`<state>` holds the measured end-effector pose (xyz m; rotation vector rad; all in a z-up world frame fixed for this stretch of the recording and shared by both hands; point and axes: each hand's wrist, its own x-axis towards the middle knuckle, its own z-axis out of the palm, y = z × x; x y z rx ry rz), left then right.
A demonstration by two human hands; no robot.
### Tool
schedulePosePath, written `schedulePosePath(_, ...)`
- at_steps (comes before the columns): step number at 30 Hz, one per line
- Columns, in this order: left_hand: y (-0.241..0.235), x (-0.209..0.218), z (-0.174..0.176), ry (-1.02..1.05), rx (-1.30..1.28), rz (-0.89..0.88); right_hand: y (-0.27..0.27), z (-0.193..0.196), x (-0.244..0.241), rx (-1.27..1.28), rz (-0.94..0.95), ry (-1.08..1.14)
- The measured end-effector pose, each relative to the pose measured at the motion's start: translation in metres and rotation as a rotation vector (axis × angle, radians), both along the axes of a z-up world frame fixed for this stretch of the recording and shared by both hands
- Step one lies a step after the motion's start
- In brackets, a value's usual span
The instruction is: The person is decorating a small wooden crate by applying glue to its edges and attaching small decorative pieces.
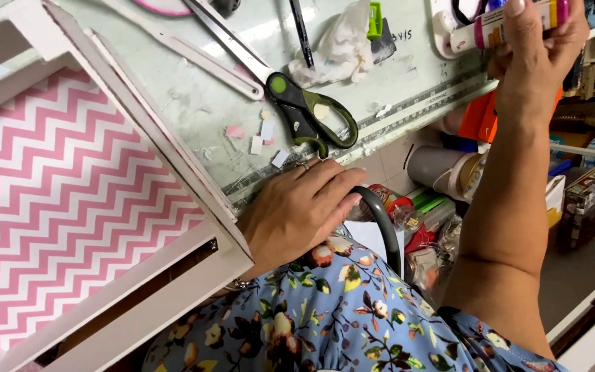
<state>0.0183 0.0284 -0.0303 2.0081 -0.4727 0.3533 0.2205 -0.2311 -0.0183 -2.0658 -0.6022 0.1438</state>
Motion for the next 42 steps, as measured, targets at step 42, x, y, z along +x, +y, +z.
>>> schedulePosePath(42, -0.053, 0.062, 0.037, -0.176, -0.293, 0.248, 0.017, 0.012, -0.151, 1.075, -0.130, 1.070)
